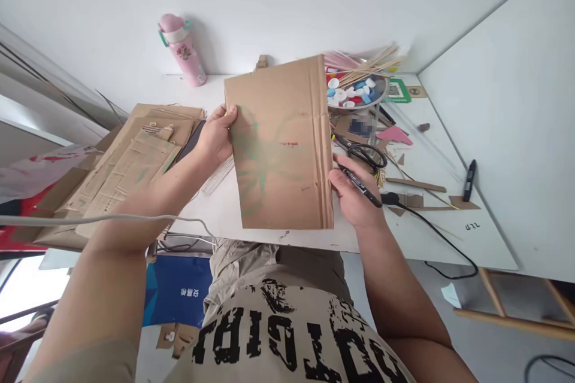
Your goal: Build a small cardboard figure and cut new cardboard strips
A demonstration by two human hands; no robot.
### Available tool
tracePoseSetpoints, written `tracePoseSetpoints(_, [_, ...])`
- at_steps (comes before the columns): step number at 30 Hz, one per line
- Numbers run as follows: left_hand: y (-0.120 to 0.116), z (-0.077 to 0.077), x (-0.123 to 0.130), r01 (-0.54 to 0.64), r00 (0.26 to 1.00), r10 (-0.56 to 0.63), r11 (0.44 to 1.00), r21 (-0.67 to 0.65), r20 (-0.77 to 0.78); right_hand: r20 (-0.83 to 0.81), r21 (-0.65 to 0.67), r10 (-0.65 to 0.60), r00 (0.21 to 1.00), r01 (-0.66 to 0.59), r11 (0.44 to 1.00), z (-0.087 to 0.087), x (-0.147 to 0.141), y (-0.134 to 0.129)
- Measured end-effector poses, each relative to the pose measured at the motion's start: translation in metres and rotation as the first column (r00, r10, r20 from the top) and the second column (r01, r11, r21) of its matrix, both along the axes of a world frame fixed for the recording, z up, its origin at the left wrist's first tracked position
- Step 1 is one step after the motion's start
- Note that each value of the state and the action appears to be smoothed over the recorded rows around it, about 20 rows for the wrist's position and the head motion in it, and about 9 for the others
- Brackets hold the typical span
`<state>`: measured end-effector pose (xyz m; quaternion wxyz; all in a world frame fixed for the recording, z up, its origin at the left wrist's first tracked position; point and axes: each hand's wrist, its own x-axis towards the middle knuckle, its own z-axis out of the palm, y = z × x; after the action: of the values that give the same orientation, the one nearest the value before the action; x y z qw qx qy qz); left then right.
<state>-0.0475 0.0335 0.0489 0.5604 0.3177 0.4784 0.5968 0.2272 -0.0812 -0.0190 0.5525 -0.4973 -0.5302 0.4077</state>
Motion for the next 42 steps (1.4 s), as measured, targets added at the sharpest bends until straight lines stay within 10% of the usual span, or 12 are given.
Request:
tracePoseSetpoints(10, [-0.022,-0.026,-0.006,0.327,0.939,-0.324,0.945,0.013,-0.113,0.151,-0.042,-0.065,0.986,0.072,0.997,0.008,-0.009,-0.007])
tracePoseSetpoints(42, [-0.038,-0.044,-0.012,0.336,0.939,-0.342,0.933,-0.130,-0.027,0.091,-0.173,0.023,0.996,-0.007,0.985,-0.001,-0.024,-0.030])
